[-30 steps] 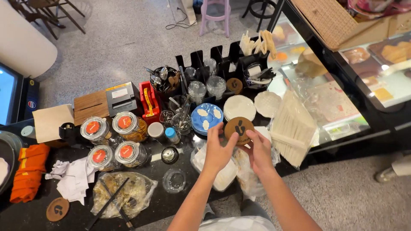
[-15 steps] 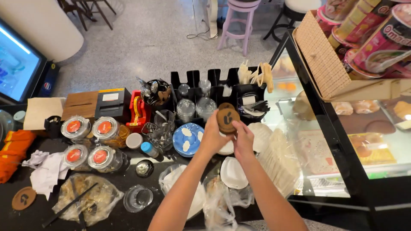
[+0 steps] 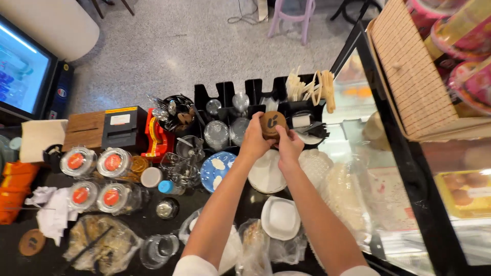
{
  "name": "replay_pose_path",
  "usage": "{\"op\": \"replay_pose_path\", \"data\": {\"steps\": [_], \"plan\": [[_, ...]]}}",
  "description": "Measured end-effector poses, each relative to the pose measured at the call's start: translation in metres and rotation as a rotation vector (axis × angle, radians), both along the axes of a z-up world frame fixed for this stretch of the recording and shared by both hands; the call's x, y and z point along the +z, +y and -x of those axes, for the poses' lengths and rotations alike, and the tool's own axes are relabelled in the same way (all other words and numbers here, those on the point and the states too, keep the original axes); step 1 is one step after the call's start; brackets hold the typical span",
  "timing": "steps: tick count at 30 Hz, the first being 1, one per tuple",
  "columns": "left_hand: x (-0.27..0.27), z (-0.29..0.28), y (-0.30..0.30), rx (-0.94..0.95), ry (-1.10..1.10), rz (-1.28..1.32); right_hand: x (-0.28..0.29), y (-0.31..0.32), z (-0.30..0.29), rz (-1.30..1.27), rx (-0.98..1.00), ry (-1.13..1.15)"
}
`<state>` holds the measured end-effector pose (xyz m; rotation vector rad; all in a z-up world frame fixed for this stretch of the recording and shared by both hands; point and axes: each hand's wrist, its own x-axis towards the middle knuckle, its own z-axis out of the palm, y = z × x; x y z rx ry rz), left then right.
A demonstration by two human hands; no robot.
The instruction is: The person sets a digital timer on a shelf above the counter and stacks coasters beside it. They then walk to the counter, lift and reposition the lid on a steamer pot of eggs, wait while the eggs cook, and check the pot again before standing by the sink area.
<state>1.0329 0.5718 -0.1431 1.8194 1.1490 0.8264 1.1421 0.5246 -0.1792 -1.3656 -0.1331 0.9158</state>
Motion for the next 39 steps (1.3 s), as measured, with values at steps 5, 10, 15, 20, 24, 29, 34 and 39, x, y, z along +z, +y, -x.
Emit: {"op": "replay_pose_path", "data": {"steps": [5,10,15,20,24,29,34,39], "plan": [[0.018,0.003,0.003,-0.064,0.199,-0.297,0.006,0.014,0.005,0.011,-0.018,0.011],[0.014,0.011,0.012,-0.183,0.346,-0.599,-0.003,0.022,0.025,-0.054,-0.097,0.118],[0.000,0.005,0.019,-0.227,0.468,-0.801,-0.010,0.022,0.037,-0.012,-0.132,0.113],[-0.001,0.002,0.022,-0.279,0.525,-0.860,-0.015,0.027,0.038,-0.027,-0.156,0.107],[-0.007,0.003,0.023,-0.289,0.508,-0.874,-0.009,0.024,0.038,-0.083,-0.113,0.229],[-0.011,-0.002,0.021,-0.298,0.522,-0.835,0.010,0.010,0.034,0.004,-0.026,0.324],[-0.007,-0.006,0.015,-0.325,0.539,-0.828,-0.028,0.003,0.025,-0.073,-0.030,0.304],[0.001,-0.007,0.013,-0.313,0.590,-0.818,-0.031,-0.013,0.024,-0.073,0.000,0.312]]}}
